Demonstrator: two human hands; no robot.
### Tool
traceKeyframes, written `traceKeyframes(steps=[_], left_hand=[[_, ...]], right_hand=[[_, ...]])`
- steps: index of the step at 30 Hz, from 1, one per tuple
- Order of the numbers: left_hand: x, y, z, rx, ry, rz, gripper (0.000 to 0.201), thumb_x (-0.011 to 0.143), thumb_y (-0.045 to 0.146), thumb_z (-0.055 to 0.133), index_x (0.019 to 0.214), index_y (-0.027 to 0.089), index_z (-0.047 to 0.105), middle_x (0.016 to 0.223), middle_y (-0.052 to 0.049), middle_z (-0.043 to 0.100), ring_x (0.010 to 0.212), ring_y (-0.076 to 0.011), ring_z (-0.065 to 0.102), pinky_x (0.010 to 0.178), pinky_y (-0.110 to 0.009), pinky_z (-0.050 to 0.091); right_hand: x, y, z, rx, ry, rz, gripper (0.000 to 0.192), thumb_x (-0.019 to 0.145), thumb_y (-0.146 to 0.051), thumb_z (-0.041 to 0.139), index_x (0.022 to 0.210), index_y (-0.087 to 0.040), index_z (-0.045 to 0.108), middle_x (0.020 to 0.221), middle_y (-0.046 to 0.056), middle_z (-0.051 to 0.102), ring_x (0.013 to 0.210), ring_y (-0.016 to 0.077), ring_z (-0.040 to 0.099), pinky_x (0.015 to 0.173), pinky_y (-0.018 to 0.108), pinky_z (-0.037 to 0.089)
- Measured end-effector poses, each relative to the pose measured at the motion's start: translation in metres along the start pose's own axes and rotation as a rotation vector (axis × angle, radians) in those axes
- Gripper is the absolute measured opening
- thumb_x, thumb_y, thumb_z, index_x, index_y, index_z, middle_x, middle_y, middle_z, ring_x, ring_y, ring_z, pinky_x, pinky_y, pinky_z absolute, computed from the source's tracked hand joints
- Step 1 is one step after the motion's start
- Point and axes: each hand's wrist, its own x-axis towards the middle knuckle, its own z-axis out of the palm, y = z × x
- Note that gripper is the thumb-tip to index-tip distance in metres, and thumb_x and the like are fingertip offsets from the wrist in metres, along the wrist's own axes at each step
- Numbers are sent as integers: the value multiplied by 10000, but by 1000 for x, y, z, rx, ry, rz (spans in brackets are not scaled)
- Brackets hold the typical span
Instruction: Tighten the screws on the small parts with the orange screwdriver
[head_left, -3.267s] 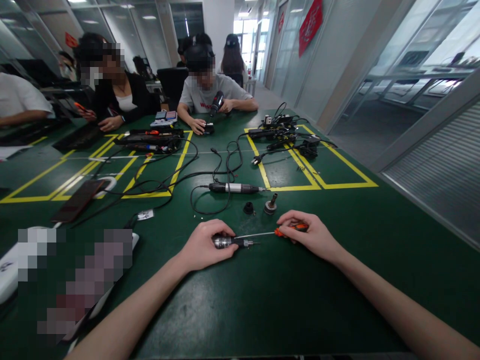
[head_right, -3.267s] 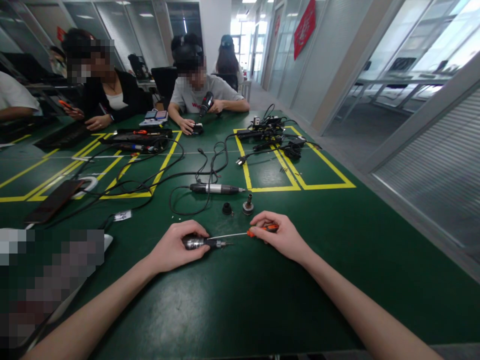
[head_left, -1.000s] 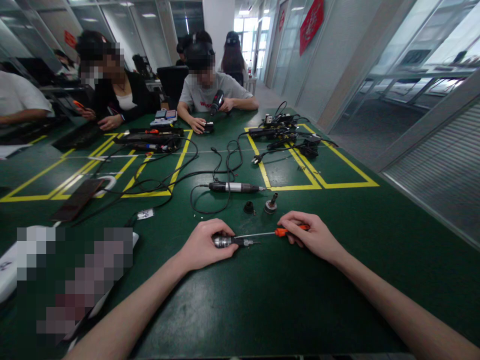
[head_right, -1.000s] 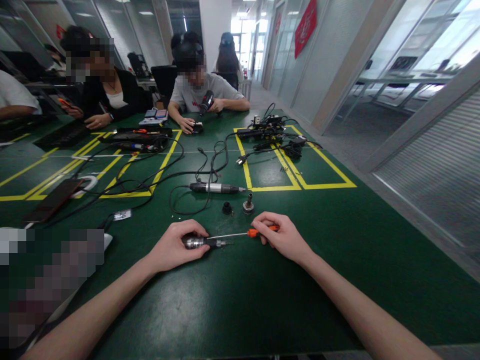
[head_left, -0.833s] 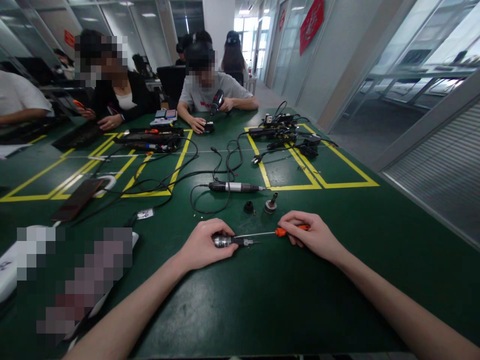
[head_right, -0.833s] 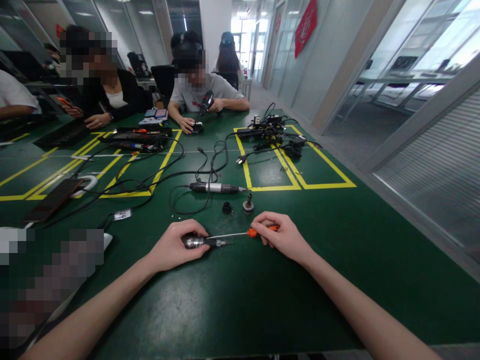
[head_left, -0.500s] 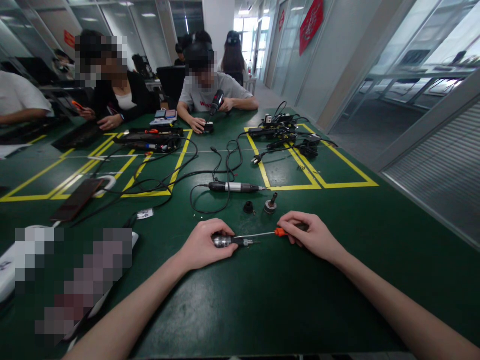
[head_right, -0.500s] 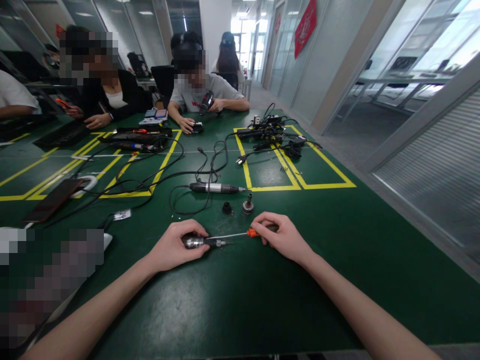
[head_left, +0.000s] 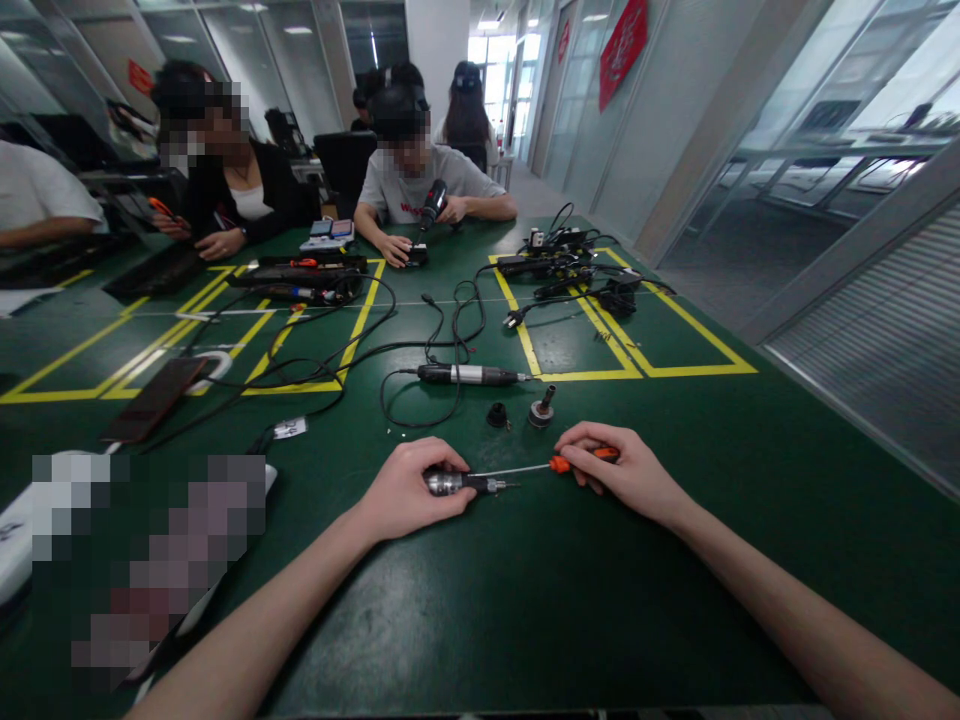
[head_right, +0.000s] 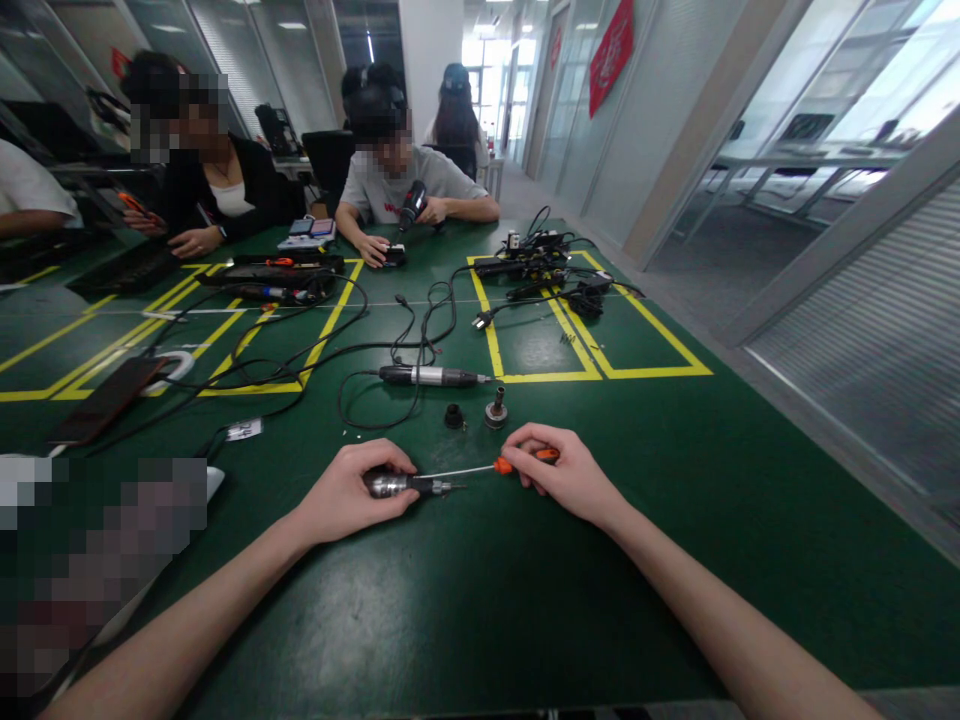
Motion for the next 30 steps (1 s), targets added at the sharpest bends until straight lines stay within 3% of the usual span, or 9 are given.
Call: traceKeyframes(steps=[4,11,19,27,30], left_hand=[[0,-1,0,1,0,3,107,786,235,783,870,174,756,823,-21,744,733,-156,679,693,-252,502],[-1,-2,0,7,2,5,101,788,230,779,870,176,755,823,-20,742,732,-155,678,694,-253,505],[0,0,0,1,-4,-13,108,791,254,768,870,183,750,833,-25,749,740,-162,682,706,-263,515],[0,2,-1,7,-13,-16,101,791,234,774,872,179,752,834,-26,747,743,-162,682,705,-259,510],[0,1,-1,11,-5,-5,98,786,228,780,864,177,750,827,-23,745,738,-160,680,700,-257,506]], right_hand=[[-1,1,1,23,-30,39,552,840,-727,656,781,-179,682,475,-33,539,411,98,442,430,246,368],[0,-6,-1,81,-15,20,476,714,-614,844,847,-180,704,787,62,749,548,116,560,496,255,476],[-1,-2,1,32,-57,35,541,809,-710,725,777,-170,706,532,-6,607,459,114,528,459,253,437],[-2,-7,-2,-7,11,-20,447,702,-582,865,862,-183,742,854,67,753,692,172,671,608,285,554],[-2,-3,-1,20,-30,6,491,769,-655,785,855,-177,721,687,31,690,552,138,598,515,271,501]])
